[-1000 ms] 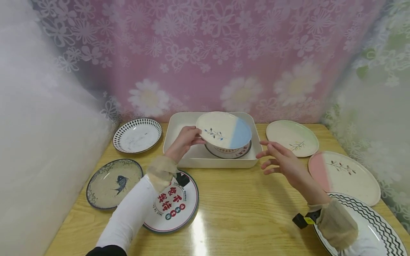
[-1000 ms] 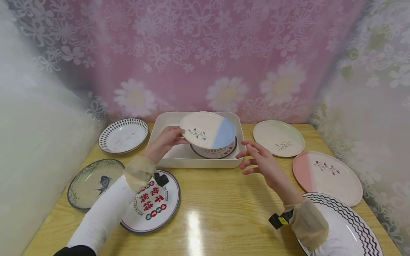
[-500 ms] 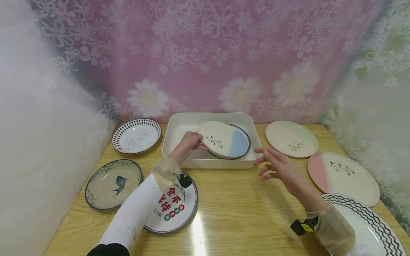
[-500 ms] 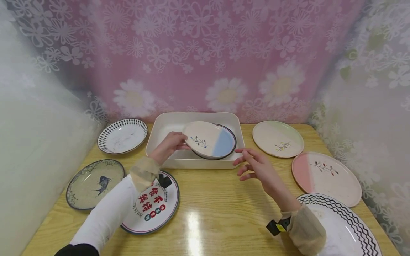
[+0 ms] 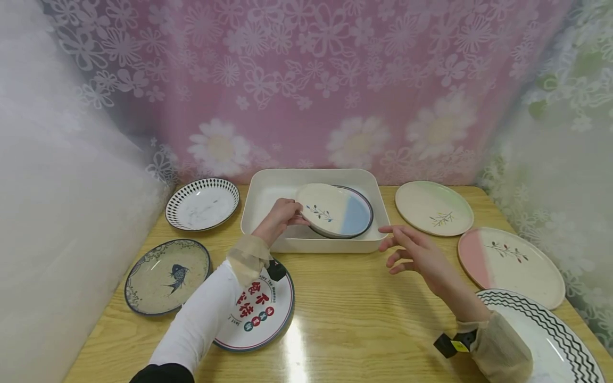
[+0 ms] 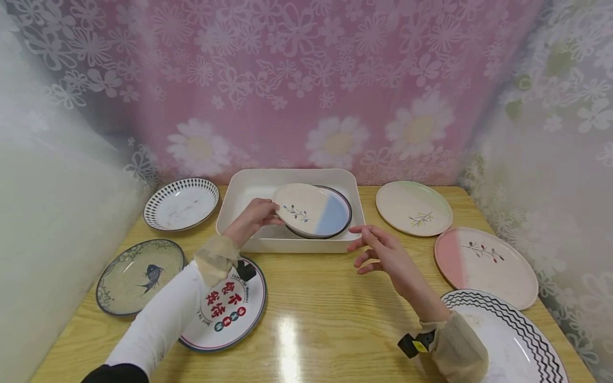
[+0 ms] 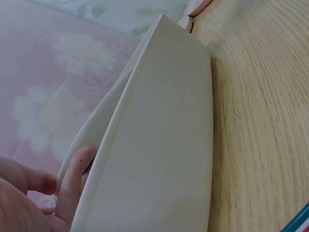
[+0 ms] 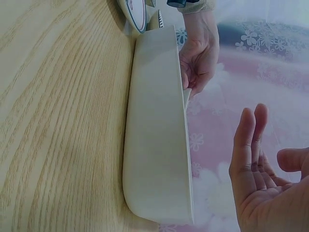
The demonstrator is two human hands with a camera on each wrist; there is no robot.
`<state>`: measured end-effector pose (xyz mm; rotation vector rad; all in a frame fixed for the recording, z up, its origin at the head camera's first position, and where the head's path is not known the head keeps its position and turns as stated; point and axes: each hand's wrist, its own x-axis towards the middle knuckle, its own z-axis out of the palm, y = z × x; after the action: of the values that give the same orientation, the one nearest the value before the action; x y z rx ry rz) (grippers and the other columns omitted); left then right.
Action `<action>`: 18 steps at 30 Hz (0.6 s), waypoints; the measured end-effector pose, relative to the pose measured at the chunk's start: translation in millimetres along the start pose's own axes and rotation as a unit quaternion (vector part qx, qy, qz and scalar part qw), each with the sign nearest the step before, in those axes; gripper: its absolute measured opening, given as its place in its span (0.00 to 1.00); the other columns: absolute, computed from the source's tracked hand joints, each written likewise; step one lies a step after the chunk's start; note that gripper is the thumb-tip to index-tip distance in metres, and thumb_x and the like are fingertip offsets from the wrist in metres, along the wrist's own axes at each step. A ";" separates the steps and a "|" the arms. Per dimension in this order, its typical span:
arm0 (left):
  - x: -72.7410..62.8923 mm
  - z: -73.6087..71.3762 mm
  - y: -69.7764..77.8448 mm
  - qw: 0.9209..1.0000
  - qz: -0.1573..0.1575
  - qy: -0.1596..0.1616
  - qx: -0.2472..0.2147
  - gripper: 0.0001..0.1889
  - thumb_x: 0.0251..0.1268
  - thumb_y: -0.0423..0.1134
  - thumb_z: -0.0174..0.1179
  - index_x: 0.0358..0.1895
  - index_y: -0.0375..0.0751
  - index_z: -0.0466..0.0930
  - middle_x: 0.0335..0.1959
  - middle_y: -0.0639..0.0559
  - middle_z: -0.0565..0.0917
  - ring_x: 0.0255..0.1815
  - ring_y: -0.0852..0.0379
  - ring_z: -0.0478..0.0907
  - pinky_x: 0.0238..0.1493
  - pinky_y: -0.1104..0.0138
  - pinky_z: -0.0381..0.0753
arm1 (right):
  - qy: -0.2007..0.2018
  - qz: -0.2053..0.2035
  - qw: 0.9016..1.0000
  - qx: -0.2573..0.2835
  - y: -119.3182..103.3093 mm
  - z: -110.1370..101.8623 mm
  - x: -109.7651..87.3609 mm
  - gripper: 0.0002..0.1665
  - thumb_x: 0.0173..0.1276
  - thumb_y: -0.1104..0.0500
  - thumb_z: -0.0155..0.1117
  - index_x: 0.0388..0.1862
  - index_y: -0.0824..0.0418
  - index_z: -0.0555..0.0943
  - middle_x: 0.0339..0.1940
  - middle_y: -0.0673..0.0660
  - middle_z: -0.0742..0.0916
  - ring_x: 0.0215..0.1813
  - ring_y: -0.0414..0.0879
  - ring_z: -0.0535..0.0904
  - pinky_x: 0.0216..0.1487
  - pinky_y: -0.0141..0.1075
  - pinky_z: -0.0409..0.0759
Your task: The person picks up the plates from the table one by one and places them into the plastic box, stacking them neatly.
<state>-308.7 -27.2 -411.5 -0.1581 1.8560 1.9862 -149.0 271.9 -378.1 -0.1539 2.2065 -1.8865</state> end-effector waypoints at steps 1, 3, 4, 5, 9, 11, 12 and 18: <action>0.2 0.0 -0.4 1.000 -0.001 -0.001 -0.001 0.20 0.76 0.27 0.47 0.65 0.18 0.69 0.32 0.39 0.81 0.15 0.58 0.83 0.26 0.72 0.86 | -0.001 -0.001 1.000 -0.001 0.2 0.1 -0.2 0.23 0.83 0.43 0.44 0.64 0.53 0.76 0.43 0.50 0.85 0.36 0.46 0.84 0.40 0.43 0.88; 0.5 -0.2 -1.0 1.000 0.000 -0.003 0.001 0.19 0.75 0.27 0.47 0.64 0.18 0.69 0.32 0.39 0.81 0.15 0.58 0.83 0.27 0.72 0.86 | -0.003 -0.002 1.000 -0.001 0.3 0.6 -0.6 0.24 0.83 0.43 0.44 0.64 0.53 0.76 0.43 0.50 0.85 0.36 0.46 0.84 0.40 0.43 0.88; 0.7 -0.7 -1.6 1.000 -0.001 -0.005 0.002 0.19 0.75 0.27 0.47 0.64 0.18 0.70 0.32 0.39 0.81 0.16 0.59 0.83 0.27 0.72 0.86 | -0.005 -0.003 1.000 -0.001 0.4 1.1 -0.5 0.23 0.83 0.43 0.44 0.64 0.53 0.76 0.43 0.50 0.85 0.36 0.46 0.84 0.40 0.42 0.88; 0.8 -1.3 -2.1 1.000 -0.001 -0.008 0.005 0.19 0.76 0.27 0.47 0.64 0.18 0.70 0.32 0.39 0.81 0.16 0.59 0.83 0.27 0.72 0.86 | -0.006 -0.004 1.000 -0.001 0.5 1.6 -0.5 0.23 0.84 0.43 0.44 0.64 0.53 0.76 0.43 0.50 0.84 0.36 0.46 0.84 0.40 0.42 0.88; 1.3 -4.3 -3.5 1.000 -0.002 -0.021 0.021 0.18 0.77 0.28 0.47 0.63 0.19 0.71 0.33 0.40 0.82 0.19 0.59 0.84 0.29 0.72 0.87 | -0.010 -0.006 1.000 0.002 0.4 3.5 -0.8 0.22 0.84 0.44 0.44 0.63 0.52 0.77 0.43 0.50 0.84 0.36 0.45 0.84 0.40 0.42 0.88; 2.0 -6.1 -3.9 0.999 -0.002 -0.028 0.029 0.18 0.78 0.29 0.47 0.63 0.19 0.71 0.35 0.38 0.83 0.20 0.59 0.85 0.30 0.72 0.87 | -0.010 -0.007 1.000 0.004 0.4 4.0 -0.7 0.21 0.84 0.44 0.44 0.63 0.51 0.77 0.43 0.50 0.84 0.35 0.45 0.84 0.39 0.41 0.88; 2.4 -6.8 -3.9 0.999 -0.002 -0.031 0.032 0.18 0.78 0.29 0.47 0.63 0.19 0.71 0.36 0.37 0.84 0.20 0.59 0.85 0.31 0.72 0.87 | -0.011 -0.007 1.000 0.005 0.3 4.2 -0.7 0.21 0.84 0.44 0.44 0.63 0.51 0.77 0.43 0.50 0.85 0.35 0.45 0.84 0.39 0.41 0.88; 4.8 -10.8 -4.5 0.998 -0.019 -0.043 0.049 0.19 0.80 0.30 0.46 0.64 0.17 0.68 0.48 0.27 0.82 0.22 0.59 0.84 0.32 0.73 0.87 | -0.013 -0.007 1.000 0.008 0.1 6.3 -0.2 0.21 0.84 0.44 0.44 0.62 0.50 0.77 0.42 0.50 0.85 0.35 0.45 0.84 0.39 0.41 0.88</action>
<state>-313.5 -36.6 -418.4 -0.0766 1.8777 1.8428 -147.3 265.9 -379.0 -0.1911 2.1782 -1.8969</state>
